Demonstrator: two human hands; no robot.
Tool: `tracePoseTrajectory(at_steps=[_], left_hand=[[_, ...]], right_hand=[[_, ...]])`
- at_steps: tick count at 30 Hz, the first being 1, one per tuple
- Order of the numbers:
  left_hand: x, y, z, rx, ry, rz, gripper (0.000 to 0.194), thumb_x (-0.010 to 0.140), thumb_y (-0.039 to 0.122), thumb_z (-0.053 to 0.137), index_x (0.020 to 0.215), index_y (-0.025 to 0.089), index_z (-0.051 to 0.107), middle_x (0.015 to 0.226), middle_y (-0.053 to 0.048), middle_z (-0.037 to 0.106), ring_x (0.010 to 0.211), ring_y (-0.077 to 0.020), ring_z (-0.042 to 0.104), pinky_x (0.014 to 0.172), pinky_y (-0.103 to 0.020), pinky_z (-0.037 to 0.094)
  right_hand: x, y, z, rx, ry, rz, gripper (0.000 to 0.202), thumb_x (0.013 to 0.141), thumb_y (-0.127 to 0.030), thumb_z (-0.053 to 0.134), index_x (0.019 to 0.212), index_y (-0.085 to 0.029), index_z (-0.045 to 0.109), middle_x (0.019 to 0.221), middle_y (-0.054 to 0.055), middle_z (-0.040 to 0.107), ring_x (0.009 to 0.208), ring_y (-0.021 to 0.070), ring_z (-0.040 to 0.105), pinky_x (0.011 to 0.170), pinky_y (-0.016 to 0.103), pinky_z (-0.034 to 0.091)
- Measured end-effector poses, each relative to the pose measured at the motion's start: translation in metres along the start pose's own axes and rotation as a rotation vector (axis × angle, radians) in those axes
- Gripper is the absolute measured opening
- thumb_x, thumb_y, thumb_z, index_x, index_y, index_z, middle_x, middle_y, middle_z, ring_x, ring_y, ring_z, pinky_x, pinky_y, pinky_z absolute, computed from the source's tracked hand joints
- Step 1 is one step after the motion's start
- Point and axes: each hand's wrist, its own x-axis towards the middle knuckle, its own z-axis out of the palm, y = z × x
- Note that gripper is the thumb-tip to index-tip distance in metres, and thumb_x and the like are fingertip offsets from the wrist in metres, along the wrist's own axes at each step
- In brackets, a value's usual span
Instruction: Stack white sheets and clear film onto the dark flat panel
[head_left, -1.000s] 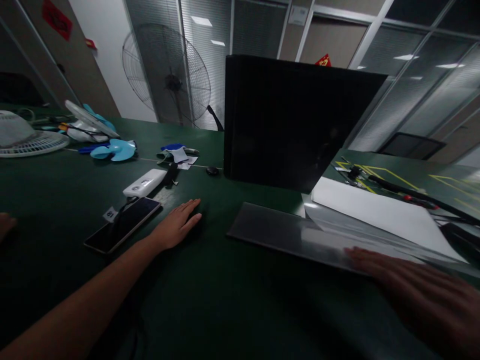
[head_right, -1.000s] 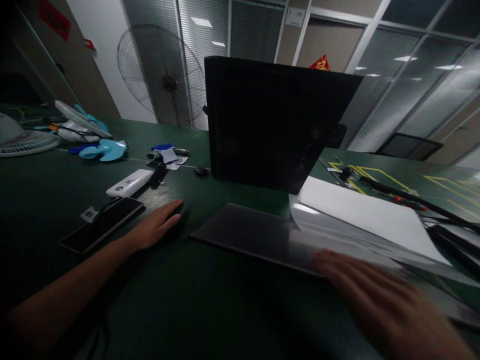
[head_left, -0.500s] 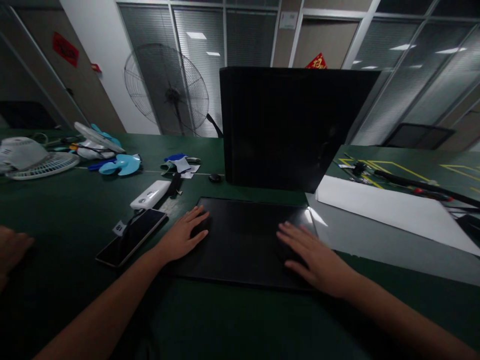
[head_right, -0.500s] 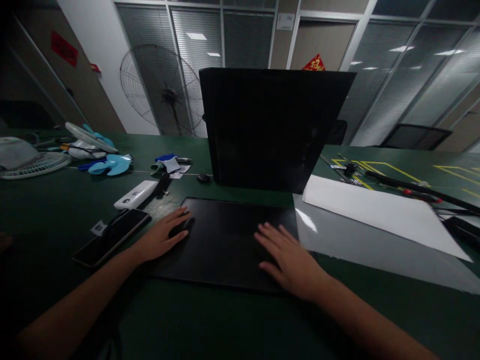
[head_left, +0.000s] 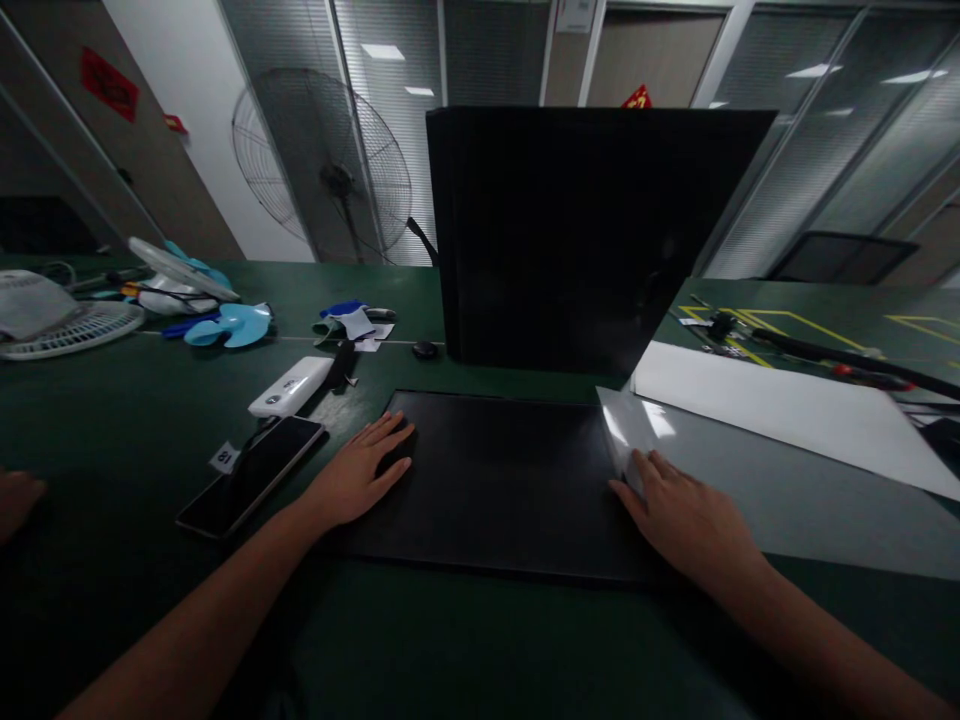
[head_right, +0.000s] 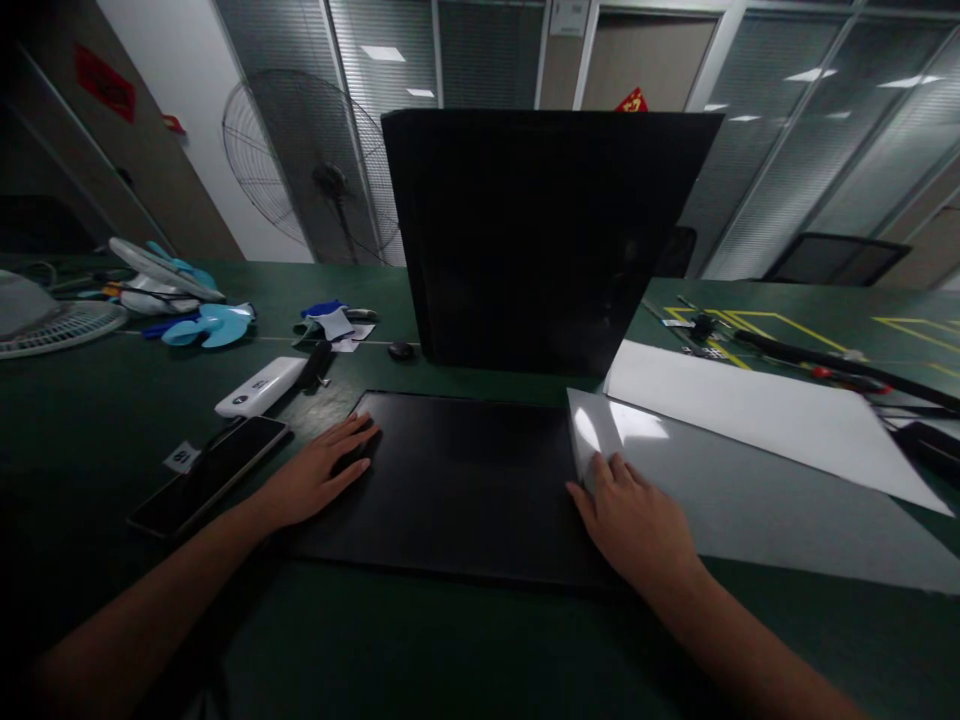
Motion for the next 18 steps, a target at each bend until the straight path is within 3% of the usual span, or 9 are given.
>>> tracePoseTrajectory(at_steps=[3, 6, 8, 10, 11, 13, 15, 17, 18], left_hand=[[0.0, 0.003, -0.001, -0.017, 0.01, -0.001, 0.059, 0.103, 0.05, 0.041, 0.153, 0.019, 0.049, 0.166, -0.011, 0.034, 0.155, -0.0294, 0.026, 0.124, -0.053, 0.027], [-0.001, 0.004, -0.001, -0.05, 0.018, -0.001, 0.06, 0.102, 0.05, 0.041, 0.152, 0.018, 0.049, 0.166, -0.012, 0.035, 0.154, -0.0298, 0.027, 0.123, -0.053, 0.029], [-0.001, 0.003, 0.0, -0.071, 0.022, -0.007, 0.061, 0.102, 0.051, 0.042, 0.152, 0.017, 0.05, 0.165, -0.013, 0.035, 0.154, -0.0303, 0.028, 0.123, -0.054, 0.03], [-0.002, 0.003, 0.001, -0.079, 0.029, -0.007, 0.06, 0.102, 0.052, 0.042, 0.151, 0.018, 0.051, 0.165, -0.013, 0.036, 0.154, -0.0305, 0.029, 0.123, -0.054, 0.03], [-0.002, 0.004, 0.001, -0.079, 0.031, -0.005, 0.06, 0.102, 0.052, 0.042, 0.151, 0.018, 0.051, 0.165, -0.013, 0.036, 0.154, -0.0303, 0.03, 0.123, -0.054, 0.03], [-0.002, 0.005, 0.002, -0.072, 0.031, 0.0, 0.061, 0.102, 0.052, 0.042, 0.15, 0.017, 0.051, 0.165, -0.014, 0.037, 0.154, -0.0299, 0.03, 0.123, -0.054, 0.03], [-0.003, 0.008, 0.002, -0.066, 0.029, -0.004, 0.062, 0.102, 0.051, 0.041, 0.15, 0.015, 0.051, 0.164, -0.015, 0.037, 0.154, -0.0298, 0.029, 0.124, -0.053, 0.029], [-0.003, 0.01, 0.002, -0.063, 0.032, -0.009, 0.062, 0.102, 0.051, 0.04, 0.151, 0.014, 0.051, 0.165, -0.015, 0.036, 0.154, -0.0298, 0.029, 0.124, -0.052, 0.029], [-0.003, 0.01, 0.003, -0.062, 0.036, -0.008, 0.062, 0.102, 0.052, 0.04, 0.151, 0.015, 0.051, 0.165, -0.015, 0.036, 0.154, -0.0297, 0.029, 0.124, -0.052, 0.029]], right_hand=[[-0.026, -0.031, -0.011, 0.104, -0.037, -0.134, 0.082, 0.098, -0.07, 0.032, 0.149, -0.009, 0.053, 0.15, 0.021, 0.05, 0.136, 0.0386, 0.051, 0.111, 0.059, 0.046], [-0.048, -0.055, -0.024, 0.282, -0.102, -0.405, 0.085, 0.096, -0.071, 0.041, 0.162, -0.019, 0.031, 0.163, 0.015, 0.03, 0.146, 0.0346, 0.039, 0.115, 0.054, 0.044], [-0.051, -0.059, -0.03, 0.366, -0.103, -0.534, 0.086, 0.096, -0.068, 0.046, 0.165, -0.024, 0.02, 0.169, 0.011, 0.014, 0.15, 0.0321, 0.033, 0.114, 0.049, 0.047], [-0.044, -0.051, -0.029, 0.365, 0.016, -0.487, 0.083, 0.098, -0.065, 0.045, 0.165, -0.022, 0.023, 0.17, 0.01, 0.009, 0.153, 0.0317, 0.026, 0.116, 0.05, 0.044], [-0.037, -0.043, -0.026, 0.324, 0.102, -0.405, 0.08, 0.098, -0.065, 0.044, 0.163, -0.019, 0.03, 0.169, 0.012, 0.014, 0.153, 0.0333, 0.025, 0.118, 0.053, 0.041], [-0.024, -0.025, -0.017, 0.193, 0.213, -0.201, 0.074, 0.098, -0.067, 0.039, 0.148, -0.014, 0.054, 0.157, 0.019, 0.041, 0.146, 0.0393, 0.037, 0.116, 0.062, 0.039], [-0.014, -0.013, -0.007, 0.079, 0.175, -0.073, 0.073, 0.098, -0.07, 0.034, 0.126, -0.013, 0.07, 0.131, 0.023, 0.064, 0.124, 0.0415, 0.06, 0.102, 0.064, 0.05], [-0.012, -0.011, -0.001, 0.033, 0.112, -0.059, 0.076, 0.097, -0.073, 0.03, 0.117, -0.014, 0.073, 0.12, 0.023, 0.069, 0.106, 0.0397, 0.068, 0.087, 0.061, 0.058], [-0.014, -0.015, -0.001, 0.038, 0.098, -0.085, 0.078, 0.096, -0.075, 0.031, 0.121, -0.013, 0.072, 0.123, 0.023, 0.068, 0.108, 0.0402, 0.068, 0.087, 0.06, 0.059]])
